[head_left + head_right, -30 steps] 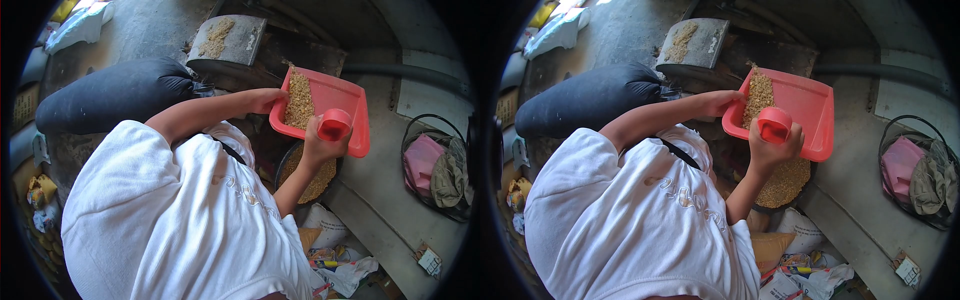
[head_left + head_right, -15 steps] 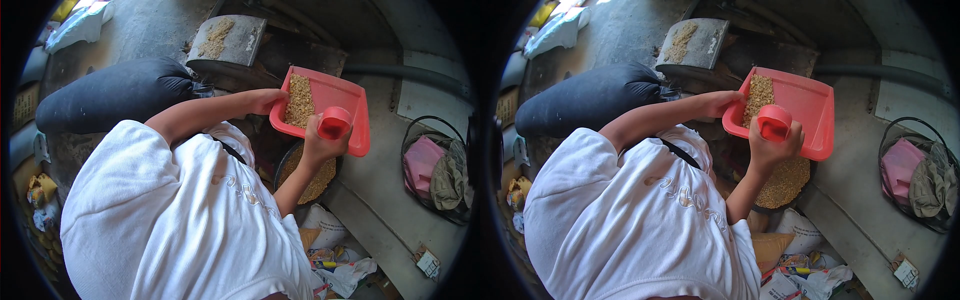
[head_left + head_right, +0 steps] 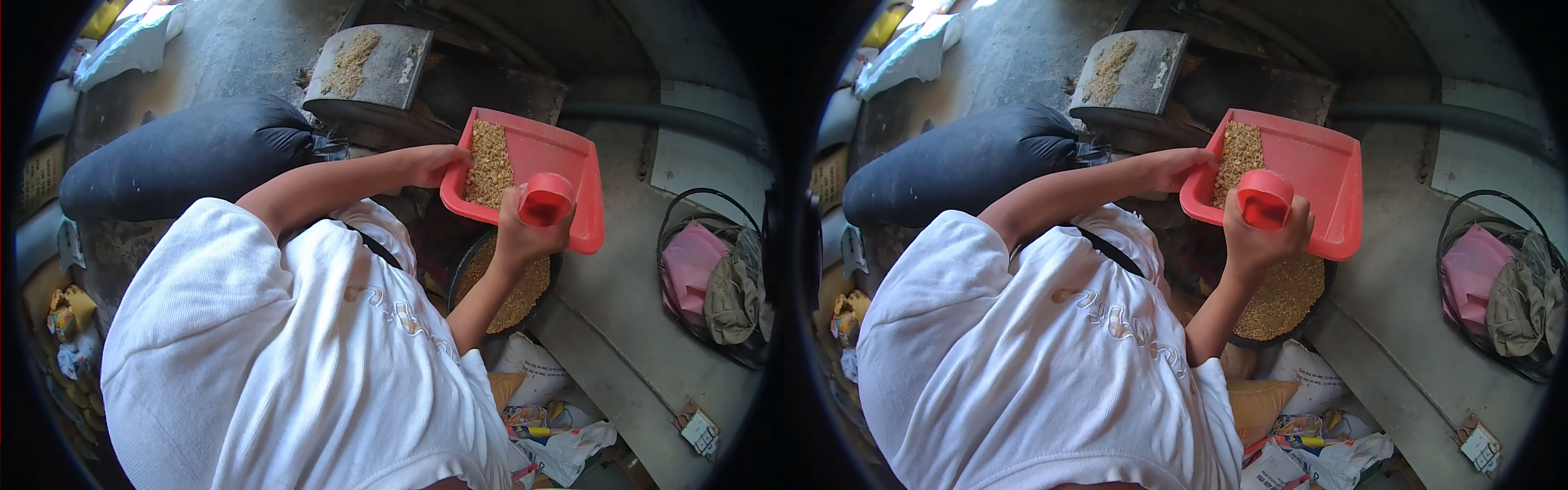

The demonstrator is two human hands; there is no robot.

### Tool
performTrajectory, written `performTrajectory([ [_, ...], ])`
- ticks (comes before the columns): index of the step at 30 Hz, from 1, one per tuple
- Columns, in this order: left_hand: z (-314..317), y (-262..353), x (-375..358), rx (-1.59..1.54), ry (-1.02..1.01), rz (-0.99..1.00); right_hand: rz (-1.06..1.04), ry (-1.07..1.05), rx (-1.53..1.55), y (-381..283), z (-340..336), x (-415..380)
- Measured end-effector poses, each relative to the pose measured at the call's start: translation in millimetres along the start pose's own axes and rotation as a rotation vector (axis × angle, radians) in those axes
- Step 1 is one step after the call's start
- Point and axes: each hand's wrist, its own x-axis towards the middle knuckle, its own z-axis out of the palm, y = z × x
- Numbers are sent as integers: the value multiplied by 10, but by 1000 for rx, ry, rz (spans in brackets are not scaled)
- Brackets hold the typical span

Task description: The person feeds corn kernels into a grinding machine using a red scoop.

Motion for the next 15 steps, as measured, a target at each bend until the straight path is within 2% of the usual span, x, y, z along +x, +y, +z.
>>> performTrajectory([
  [15, 8, -16, -10, -16, -13, -1, 113, -74, 34, 46, 15, 22],
])
